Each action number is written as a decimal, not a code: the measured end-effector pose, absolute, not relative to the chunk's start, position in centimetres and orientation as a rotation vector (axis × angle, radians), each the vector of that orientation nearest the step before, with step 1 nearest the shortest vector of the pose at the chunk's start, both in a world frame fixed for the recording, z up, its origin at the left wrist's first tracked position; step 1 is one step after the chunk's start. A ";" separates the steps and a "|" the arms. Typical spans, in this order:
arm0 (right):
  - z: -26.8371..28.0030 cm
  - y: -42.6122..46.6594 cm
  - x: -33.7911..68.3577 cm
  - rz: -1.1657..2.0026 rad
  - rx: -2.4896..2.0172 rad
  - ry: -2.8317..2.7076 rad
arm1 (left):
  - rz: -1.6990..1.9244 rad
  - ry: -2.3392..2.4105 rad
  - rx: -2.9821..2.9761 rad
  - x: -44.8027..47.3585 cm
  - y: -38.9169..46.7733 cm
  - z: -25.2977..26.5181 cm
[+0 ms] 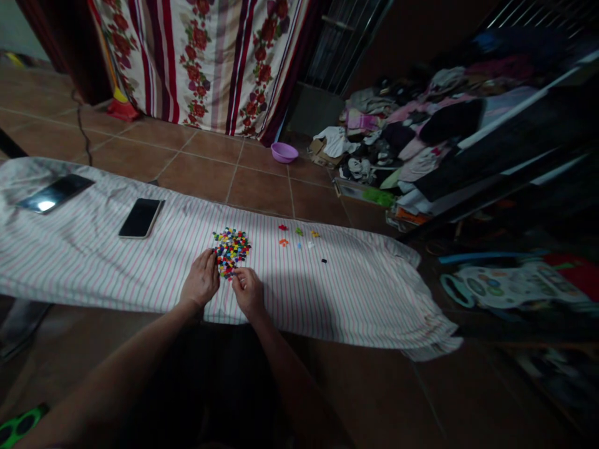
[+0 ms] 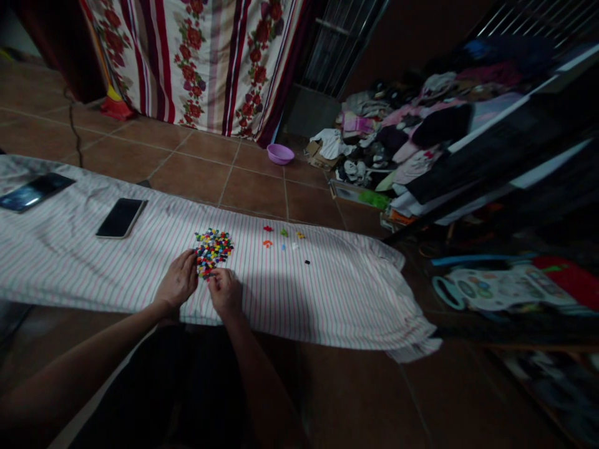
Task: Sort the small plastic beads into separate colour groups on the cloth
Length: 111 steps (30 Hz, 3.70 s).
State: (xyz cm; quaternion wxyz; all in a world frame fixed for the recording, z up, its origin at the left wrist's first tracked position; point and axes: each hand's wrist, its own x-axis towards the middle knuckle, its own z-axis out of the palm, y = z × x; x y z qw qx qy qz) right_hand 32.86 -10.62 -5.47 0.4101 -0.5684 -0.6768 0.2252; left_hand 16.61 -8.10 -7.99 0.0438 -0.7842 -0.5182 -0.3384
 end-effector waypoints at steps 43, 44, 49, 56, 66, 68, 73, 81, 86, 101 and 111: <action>-6.2 -4.9 54.3 0.092 -1.907 -1.468 | -0.985 -1.430 -2.365 16.4 -8.0 -7.9; -6.2 -4.7 54.2 0.097 -1.922 -1.479 | -0.987 -1.433 -2.367 16.4 -8.0 -7.8; -6.4 -4.3 54.2 0.100 -2.005 -1.558 | -0.954 -1.391 -2.364 16.4 -8.0 -7.6; -6.0 -4.0 54.8 0.139 -2.020 -1.616 | -0.929 -1.347 -2.365 16.3 -8.1 -7.5; -6.7 -4.5 54.6 0.039 -1.944 -1.566 | -0.944 -1.378 -2.401 16.3 -8.1 -7.5; -6.7 -4.7 54.7 0.033 -1.941 -1.569 | -0.945 -1.390 -2.394 16.3 -8.1 -7.4; -6.4 -4.5 54.8 0.090 -2.008 -1.521 | -0.964 -1.454 -2.358 16.5 -8.1 -7.3; -6.6 -4.6 54.9 0.061 -1.959 -1.582 | -0.968 -1.429 -2.391 16.4 -8.1 -7.6; -6.7 -4.3 55.1 0.092 -1.977 -1.546 | -1.015 -1.493 -2.379 16.4 -8.0 -7.8; -6.3 -4.7 55.6 0.199 -1.905 -1.493 | -0.942 -1.469 -2.394 16.5 -8.2 -7.6; -6.4 -4.9 56.1 0.297 -1.863 -1.477 | -0.975 -1.460 -2.381 16.4 -8.1 -7.7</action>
